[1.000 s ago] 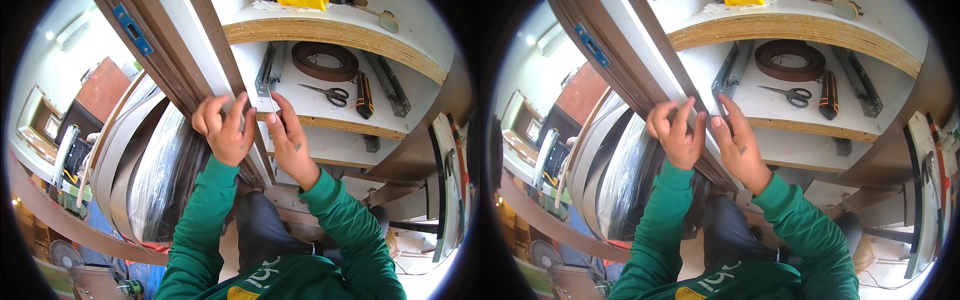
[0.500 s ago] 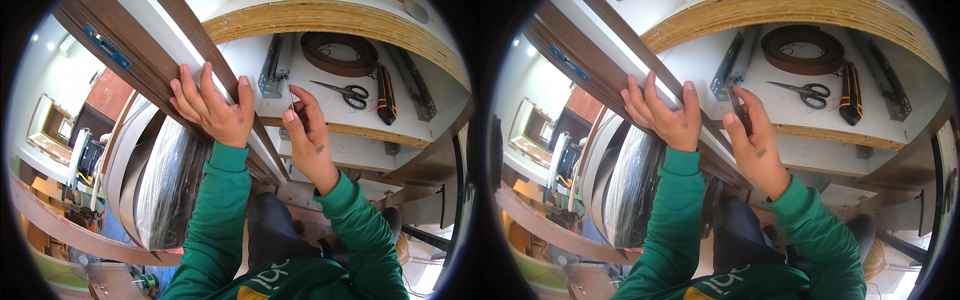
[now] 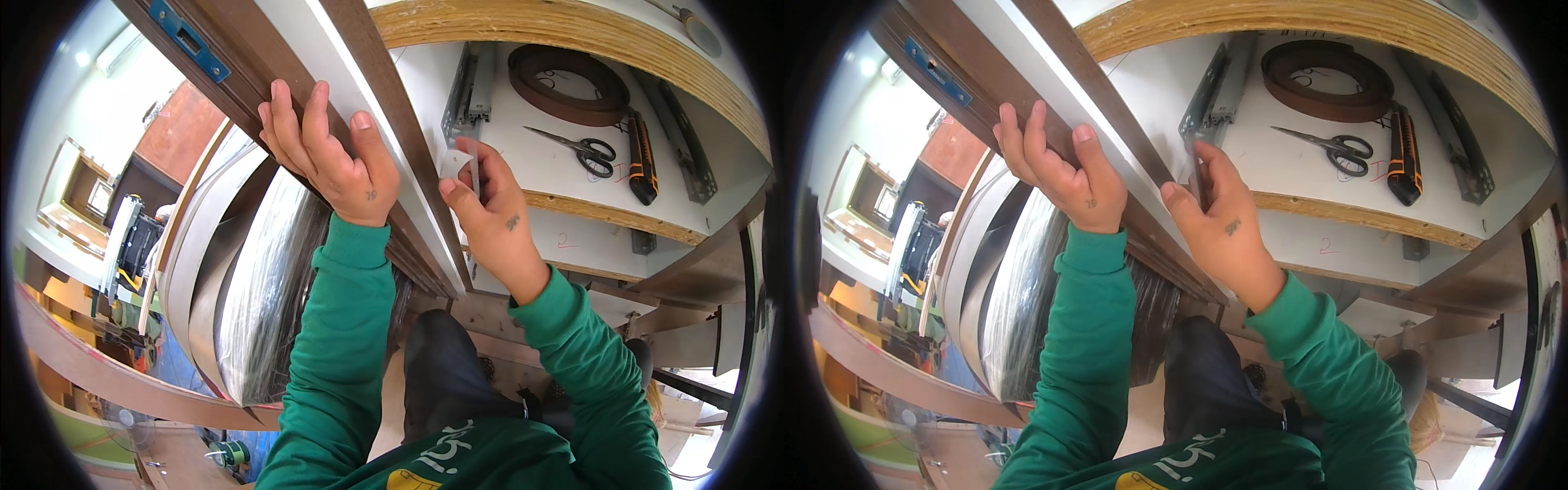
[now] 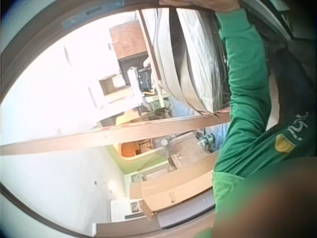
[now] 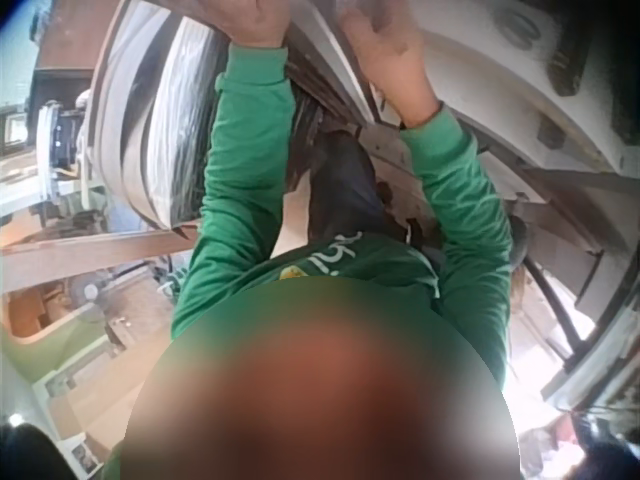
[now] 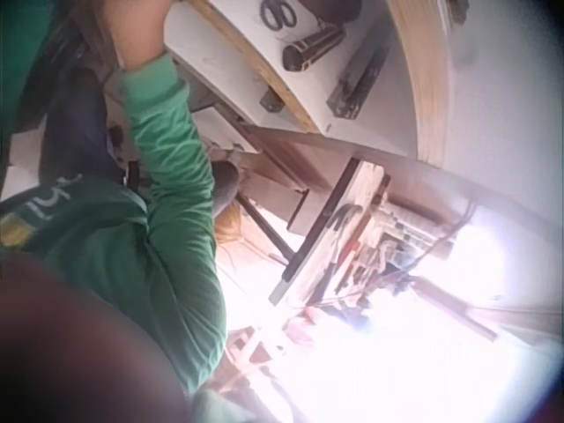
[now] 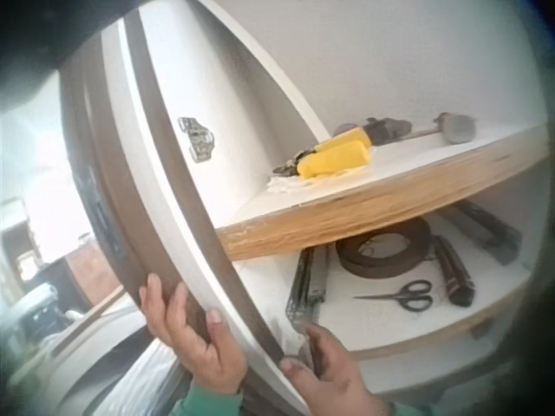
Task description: The person installs a wooden trim strip on the edge of a cabinet. They use a utility knife to trim the strip, a hammer to tap it into place, and a screwdriver to secure it with screws. The person repeatedly checks alignment and makes adjustments.
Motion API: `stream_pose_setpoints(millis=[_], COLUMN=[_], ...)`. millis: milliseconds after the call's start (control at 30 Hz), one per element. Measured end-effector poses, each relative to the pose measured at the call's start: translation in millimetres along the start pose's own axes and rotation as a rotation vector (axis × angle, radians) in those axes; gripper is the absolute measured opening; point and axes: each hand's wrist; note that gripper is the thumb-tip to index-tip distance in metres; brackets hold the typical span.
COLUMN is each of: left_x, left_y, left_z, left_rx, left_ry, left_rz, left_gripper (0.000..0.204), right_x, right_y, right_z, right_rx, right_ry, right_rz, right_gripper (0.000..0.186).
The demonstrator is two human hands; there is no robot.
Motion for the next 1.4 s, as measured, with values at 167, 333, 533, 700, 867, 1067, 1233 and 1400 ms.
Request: stream_pose_setpoints(millis=[167, 333, 533, 700, 867, 1067, 1233, 1400], left_x=[5, 6, 7, 4, 23, 93, 94, 77], left_y=[0, -1, -1, 3, 34, 37, 19, 15], left_z=[1, 2, 1, 1, -25, -113, -135, -142], left_rx=[0.055, 0.09, 0.09, 0.083, 0.188, 0.697, 0.684, 0.637], left_ry=[0.058, 0.073, 0.093, 0.107, 0.188, 0.755, 0.856, 1.014], left_rz=[-0.018, -0.029, -0.05, -0.01, 0.12, 0.377, 0.345, 0.334], left_gripper=[0.044, 0.042, 0.042, 0.042, 0.044, 0.07, 0.089, 0.09], right_x=[1, 14, 11, 24, 95, 203, 247, 261], right_y=[-21, -30, -26, -3, 42, 92, 116, 110], right_z=[-11, -27, -26, -6, -6, -32, -26, -16], right_rx=[-0.067, -0.033, 0.361, 0.07, 0.187, 0.243, 0.338, 0.312], right_ry=[0.128, 0.237, 0.42, 0.163, 0.004, -0.38, -0.477, -0.46], right_rz=[-0.033, 0.008, 0.034, 0.095, 0.121, 0.022, -0.069, -0.088], right_gripper=[0.047, 0.05, 0.052, 0.049, 0.046, 0.042, 0.047, 0.048])
Point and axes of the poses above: each hand's wrist, its own x-axis away from the middle knuckle, its own y-axis out of the back of the hand, z = x × y, and after that the axes turned 6 degrees about z, right-handed
